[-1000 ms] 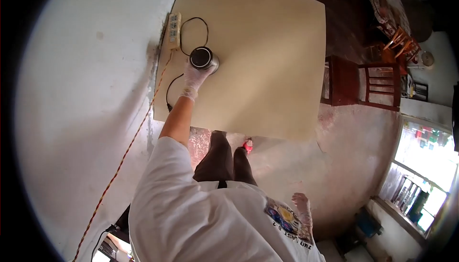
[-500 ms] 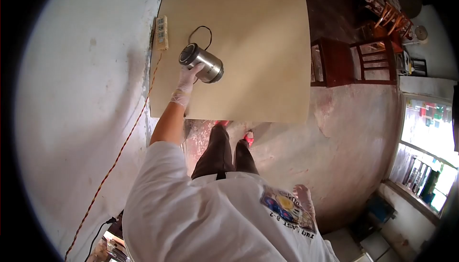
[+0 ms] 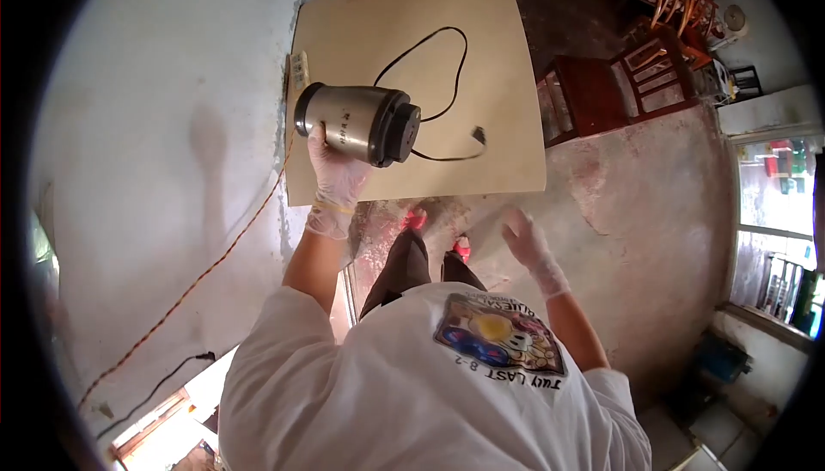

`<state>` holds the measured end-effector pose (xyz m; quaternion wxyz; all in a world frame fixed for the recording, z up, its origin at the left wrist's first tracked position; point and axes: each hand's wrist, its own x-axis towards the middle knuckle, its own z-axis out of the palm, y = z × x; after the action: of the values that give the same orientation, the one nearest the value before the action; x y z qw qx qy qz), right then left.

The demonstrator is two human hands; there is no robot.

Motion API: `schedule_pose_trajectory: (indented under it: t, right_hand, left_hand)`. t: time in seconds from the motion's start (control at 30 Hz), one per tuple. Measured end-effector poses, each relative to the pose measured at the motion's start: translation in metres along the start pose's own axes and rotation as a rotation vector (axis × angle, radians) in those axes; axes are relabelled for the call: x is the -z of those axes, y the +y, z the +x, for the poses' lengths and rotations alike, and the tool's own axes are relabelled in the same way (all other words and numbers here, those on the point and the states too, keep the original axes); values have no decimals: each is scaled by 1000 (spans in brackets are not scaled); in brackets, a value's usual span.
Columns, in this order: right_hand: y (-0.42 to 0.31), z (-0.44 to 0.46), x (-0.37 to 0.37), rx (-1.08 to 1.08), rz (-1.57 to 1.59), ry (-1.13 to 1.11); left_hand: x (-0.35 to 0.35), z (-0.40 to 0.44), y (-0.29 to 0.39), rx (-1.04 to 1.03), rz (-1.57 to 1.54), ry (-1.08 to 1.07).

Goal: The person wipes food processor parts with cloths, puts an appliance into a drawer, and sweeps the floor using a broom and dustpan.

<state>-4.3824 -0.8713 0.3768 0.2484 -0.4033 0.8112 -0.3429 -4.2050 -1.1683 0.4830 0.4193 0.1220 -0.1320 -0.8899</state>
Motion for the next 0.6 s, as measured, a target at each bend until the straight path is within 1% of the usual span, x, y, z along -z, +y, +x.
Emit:
schedule_pose_trajectory:
  t: [0.03,0.1,0.17,0.2,0.3,0.4,0.53,0.6]
  right_hand:
    - [-35,13,4,177,30,98]
    - [-99,28,13,410,49,204]
    - [-143,30,14,565,-74,243]
    - [-154,28,11,642,-131,259]
    - [-155,14,-22,599,-14,-78]
    - [-172,-13,-29,675,221,7]
    - [-188,-36,-41,706,105,79]
    - [-182,-44,-55,694,322,-273]
  left_hand:
    - [-14,-16,-2,-6,30,-5]
    - [-28,-41,-9,-55,72,27]
    - [-36,-67,-10,-110,114,48]
    - [-36,-80,-8,-131,143,59]
    - [-33,-114,2,-195,209,56]
    - [-36,-151,11,-239,295,53]
    - [-27,-198,27,-231,305,72]
    - [-19,-216,32,-215,302,50]
